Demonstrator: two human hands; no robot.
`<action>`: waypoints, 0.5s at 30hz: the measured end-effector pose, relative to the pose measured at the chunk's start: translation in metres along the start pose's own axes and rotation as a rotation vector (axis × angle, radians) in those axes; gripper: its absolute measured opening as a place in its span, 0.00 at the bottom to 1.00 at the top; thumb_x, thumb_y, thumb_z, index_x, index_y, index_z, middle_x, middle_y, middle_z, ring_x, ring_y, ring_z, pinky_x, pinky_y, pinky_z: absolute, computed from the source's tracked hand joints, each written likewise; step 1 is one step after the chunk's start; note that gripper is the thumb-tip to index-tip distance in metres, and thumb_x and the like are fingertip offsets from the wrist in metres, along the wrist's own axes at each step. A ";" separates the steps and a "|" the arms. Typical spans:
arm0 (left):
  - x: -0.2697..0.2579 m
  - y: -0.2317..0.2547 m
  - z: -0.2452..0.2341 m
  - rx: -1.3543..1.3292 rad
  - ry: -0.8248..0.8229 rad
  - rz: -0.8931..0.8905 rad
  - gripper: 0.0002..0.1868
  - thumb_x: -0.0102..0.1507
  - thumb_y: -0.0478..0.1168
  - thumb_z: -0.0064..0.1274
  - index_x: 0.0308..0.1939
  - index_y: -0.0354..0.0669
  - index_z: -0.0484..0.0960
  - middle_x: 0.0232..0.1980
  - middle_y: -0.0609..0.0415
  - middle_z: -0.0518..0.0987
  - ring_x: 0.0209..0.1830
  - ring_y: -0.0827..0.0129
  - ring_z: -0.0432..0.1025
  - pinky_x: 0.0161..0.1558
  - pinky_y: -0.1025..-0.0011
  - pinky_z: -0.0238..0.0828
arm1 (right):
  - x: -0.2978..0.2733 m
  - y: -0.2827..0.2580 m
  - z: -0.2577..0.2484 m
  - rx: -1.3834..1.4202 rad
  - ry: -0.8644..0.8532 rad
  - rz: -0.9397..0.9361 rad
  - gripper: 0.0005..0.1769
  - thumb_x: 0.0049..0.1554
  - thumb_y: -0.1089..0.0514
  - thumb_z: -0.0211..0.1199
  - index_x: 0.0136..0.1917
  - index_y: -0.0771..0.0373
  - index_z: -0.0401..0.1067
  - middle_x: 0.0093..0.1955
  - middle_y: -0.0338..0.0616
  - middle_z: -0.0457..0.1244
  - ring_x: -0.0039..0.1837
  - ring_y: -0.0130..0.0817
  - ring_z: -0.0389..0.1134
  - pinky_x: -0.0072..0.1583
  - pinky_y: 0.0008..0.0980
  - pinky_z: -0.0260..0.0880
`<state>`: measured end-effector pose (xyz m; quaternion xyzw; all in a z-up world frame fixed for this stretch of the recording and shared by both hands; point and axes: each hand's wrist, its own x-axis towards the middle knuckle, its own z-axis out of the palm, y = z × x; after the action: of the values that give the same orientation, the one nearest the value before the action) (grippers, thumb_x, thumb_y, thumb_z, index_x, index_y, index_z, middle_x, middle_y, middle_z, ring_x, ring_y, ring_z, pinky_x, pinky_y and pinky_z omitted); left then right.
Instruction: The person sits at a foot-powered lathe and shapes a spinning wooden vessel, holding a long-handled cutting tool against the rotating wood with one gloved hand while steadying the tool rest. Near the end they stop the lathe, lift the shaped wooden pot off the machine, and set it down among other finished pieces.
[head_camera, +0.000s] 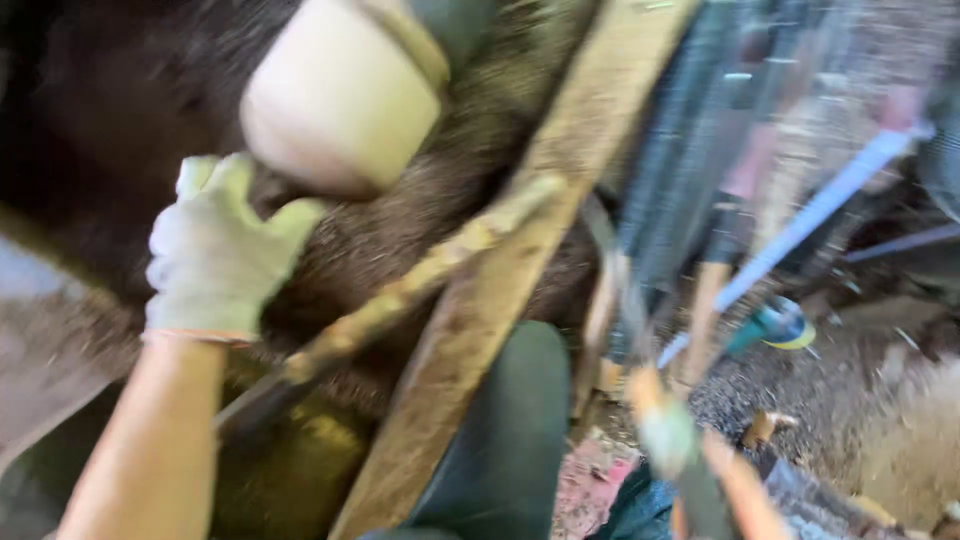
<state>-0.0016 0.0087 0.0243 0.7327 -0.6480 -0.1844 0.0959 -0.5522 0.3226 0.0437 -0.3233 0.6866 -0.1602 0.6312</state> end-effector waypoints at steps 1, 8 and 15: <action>0.013 -0.009 0.007 0.084 -0.192 -0.204 0.33 0.57 0.59 0.65 0.52 0.35 0.81 0.55 0.32 0.78 0.52 0.35 0.73 0.50 0.47 0.72 | 0.027 -0.049 -0.007 -0.129 0.044 -0.130 0.64 0.38 0.53 0.77 0.82 0.53 0.49 0.43 0.45 0.70 0.40 0.30 0.71 0.41 0.31 0.72; 0.020 -0.011 0.033 0.140 -0.238 -0.326 0.29 0.63 0.52 0.56 0.56 0.28 0.82 0.55 0.25 0.80 0.53 0.35 0.76 0.57 0.50 0.74 | 0.156 -0.185 -0.095 0.518 0.173 -0.610 0.48 0.54 0.63 0.58 0.84 0.58 0.45 0.69 0.60 0.61 0.60 0.39 0.72 0.53 0.38 0.75; 0.004 0.027 0.012 0.234 -0.281 -0.471 0.33 0.64 0.55 0.55 0.71 0.48 0.71 0.62 0.37 0.77 0.56 0.42 0.77 0.54 0.49 0.76 | 0.190 -0.154 -0.112 0.894 -0.127 -0.678 0.44 0.60 0.64 0.57 0.85 0.67 0.46 0.70 0.71 0.58 0.54 0.46 0.71 0.46 0.29 0.75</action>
<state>-0.0306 0.0018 0.0234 0.8363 -0.4838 -0.2255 -0.1253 -0.6225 0.0649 0.0119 -0.2358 0.3705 -0.6095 0.6601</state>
